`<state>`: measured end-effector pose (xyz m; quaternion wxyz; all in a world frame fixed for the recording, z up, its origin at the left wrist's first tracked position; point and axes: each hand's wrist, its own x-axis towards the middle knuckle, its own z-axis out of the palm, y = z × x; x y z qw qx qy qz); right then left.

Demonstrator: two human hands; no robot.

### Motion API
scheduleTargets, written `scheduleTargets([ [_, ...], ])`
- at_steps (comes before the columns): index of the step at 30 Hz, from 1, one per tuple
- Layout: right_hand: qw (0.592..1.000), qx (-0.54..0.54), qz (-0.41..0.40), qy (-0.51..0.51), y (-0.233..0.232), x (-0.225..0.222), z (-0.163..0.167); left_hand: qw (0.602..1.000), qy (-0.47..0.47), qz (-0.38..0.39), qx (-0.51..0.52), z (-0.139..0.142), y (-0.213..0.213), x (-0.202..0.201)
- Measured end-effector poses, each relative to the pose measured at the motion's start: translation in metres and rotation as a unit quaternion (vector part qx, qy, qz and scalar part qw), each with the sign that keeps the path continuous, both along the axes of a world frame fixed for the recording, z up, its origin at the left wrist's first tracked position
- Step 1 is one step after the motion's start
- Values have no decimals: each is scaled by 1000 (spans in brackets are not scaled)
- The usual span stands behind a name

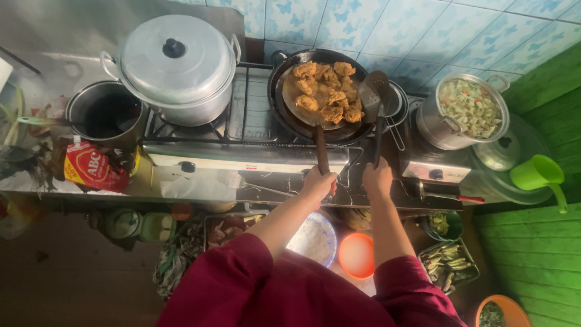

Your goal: The person carries a tray of raw chicken pieces to the stove, stirs a pot of frying food with a ladle, handles a tray of fish, stirs food in a wok, adds chopped cabbage from a colander into a pot of boiling water, and uses a skimmer to transfer fried chicken pieces onto a plate before stirring a pot of soup.

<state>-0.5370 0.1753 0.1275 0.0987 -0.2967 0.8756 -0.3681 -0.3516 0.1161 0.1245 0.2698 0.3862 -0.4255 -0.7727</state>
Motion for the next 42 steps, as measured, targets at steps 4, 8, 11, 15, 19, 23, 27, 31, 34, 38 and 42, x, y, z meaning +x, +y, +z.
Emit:
scheduleTargets([
  [4,1000,15,15,-13,2,6,-2,999,-30,5,-9,0,2,0],
  [8,995,37,51,71,12,2,4,1000,-16,-1,-15,-4,2,-1],
  [11,985,89,48,139,10,-8,16,1000,-1,-2,-4,-10,-1,0],
  [15,972,136,55,182,-18,-32,34,1000,-22,-1,-14,-18,-3,0],
  [19,955,169,94,223,-74,-61,41,999,-33,-6,-10,-24,-8,-3],
  [23,931,186,135,284,-128,-75,44,1000,-16,-9,25,-27,-10,-2],
  [27,917,220,186,275,-145,-76,58,994,66,-6,92,-35,-16,-1],
  [31,900,217,224,305,-132,-81,70,983,78,-2,167,-55,-27,-13],
  [34,896,212,230,314,-125,-88,70,978,99,-16,183,-73,-38,-21],
  [38,911,203,209,291,-121,-98,64,968,90,15,234,-82,-63,-36],
  [42,950,154,162,220,-94,-110,55,992,-16,-36,123,-77,-74,-41],
])
